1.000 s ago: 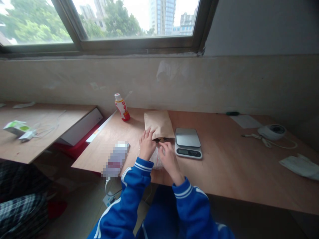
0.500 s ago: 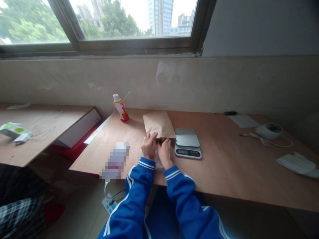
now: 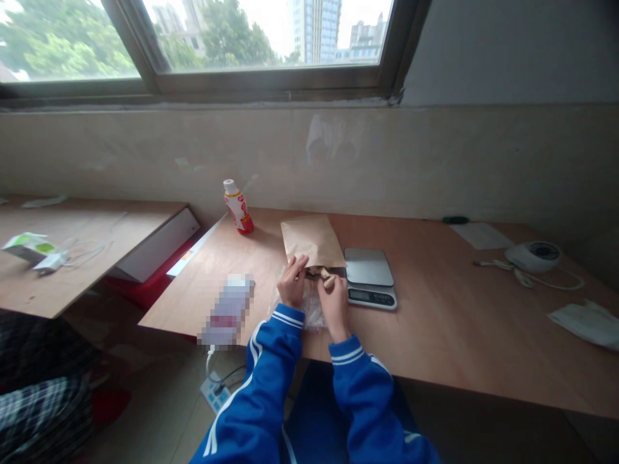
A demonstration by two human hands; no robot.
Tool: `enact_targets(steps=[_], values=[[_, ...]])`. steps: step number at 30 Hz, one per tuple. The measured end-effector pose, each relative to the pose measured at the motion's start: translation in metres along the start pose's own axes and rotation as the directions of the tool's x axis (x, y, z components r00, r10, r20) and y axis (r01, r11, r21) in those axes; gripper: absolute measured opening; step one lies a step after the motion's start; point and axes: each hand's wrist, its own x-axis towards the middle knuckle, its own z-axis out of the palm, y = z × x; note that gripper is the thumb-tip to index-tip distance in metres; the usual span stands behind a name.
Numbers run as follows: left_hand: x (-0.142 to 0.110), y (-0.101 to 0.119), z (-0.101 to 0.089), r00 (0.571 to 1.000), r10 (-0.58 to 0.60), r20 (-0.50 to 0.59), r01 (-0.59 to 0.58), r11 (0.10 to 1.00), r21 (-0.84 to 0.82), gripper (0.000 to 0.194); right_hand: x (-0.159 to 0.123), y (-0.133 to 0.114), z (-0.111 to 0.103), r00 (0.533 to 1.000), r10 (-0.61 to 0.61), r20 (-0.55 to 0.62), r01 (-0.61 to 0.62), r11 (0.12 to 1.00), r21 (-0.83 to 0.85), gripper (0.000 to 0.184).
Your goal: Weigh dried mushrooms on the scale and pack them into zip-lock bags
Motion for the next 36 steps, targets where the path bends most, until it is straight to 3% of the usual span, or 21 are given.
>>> enact_targets(steps=[2,6,8,11,15,18,22,24,26,28,31,36], values=[[0.000,0.000,0.000,1.000,-0.007,0.002,0.007,1.000,-0.009,0.028,-0.003,0.005,-0.013,0.999,0.008,0.052,-0.012,0.996,0.088,0.019],[0.000,0.000,0.000,1.000,-0.027,0.003,0.027,1.000,-0.016,0.029,0.000,0.021,-0.043,0.978,0.126,0.165,-0.162,0.960,0.227,0.024],[0.000,0.000,0.000,0.999,-0.034,-0.004,0.034,0.999,-0.018,0.028,0.013,0.030,-0.056,0.982,0.158,0.100,-0.177,0.959,0.219,0.027],[0.000,-0.001,0.000,0.999,-0.040,-0.009,0.039,0.999,-0.037,0.027,0.045,0.042,-0.068,0.994,0.096,-0.053,-0.092,0.994,0.065,0.025],[0.000,-0.003,0.001,0.998,-0.057,-0.006,0.057,0.997,-0.061,0.027,0.087,0.053,-0.064,0.989,-0.083,-0.119,0.048,0.962,-0.269,0.014],[0.000,-0.003,0.001,0.998,-0.066,-0.007,0.066,0.996,-0.068,0.027,0.095,0.053,-0.055,0.992,-0.083,-0.098,0.032,0.898,-0.439,0.018],[0.000,-0.002,0.000,0.997,-0.078,-0.004,0.078,0.995,-0.064,0.027,0.071,0.041,-0.050,0.961,-0.197,-0.193,0.103,0.905,-0.412,0.034],[0.000,-0.001,0.000,0.996,-0.084,-0.004,0.084,0.994,-0.063,0.027,0.053,0.030,-0.049,0.930,-0.292,-0.222,0.208,0.918,-0.337,0.028],[0.000,0.000,-0.001,0.996,-0.087,-0.005,0.086,0.994,-0.061,0.027,0.036,0.018,-0.044,0.926,-0.353,-0.135,0.317,0.920,-0.230,0.018],[0.000,0.000,-0.001,0.996,-0.086,-0.007,0.086,0.995,-0.059,0.027,0.025,0.009,-0.036,0.917,-0.395,0.049,0.397,0.905,-0.153,0.017],[0.000,0.000,-0.002,0.996,-0.089,-0.010,0.088,0.994,-0.067,0.027,0.017,-0.001,-0.021,0.890,-0.377,0.255,0.436,0.868,-0.238,0.022],[0.001,0.000,-0.002,0.993,-0.115,-0.022,0.112,0.989,-0.096,0.028,0.014,-0.007,-0.012,0.917,-0.317,0.244,0.396,0.806,-0.440,0.023]])
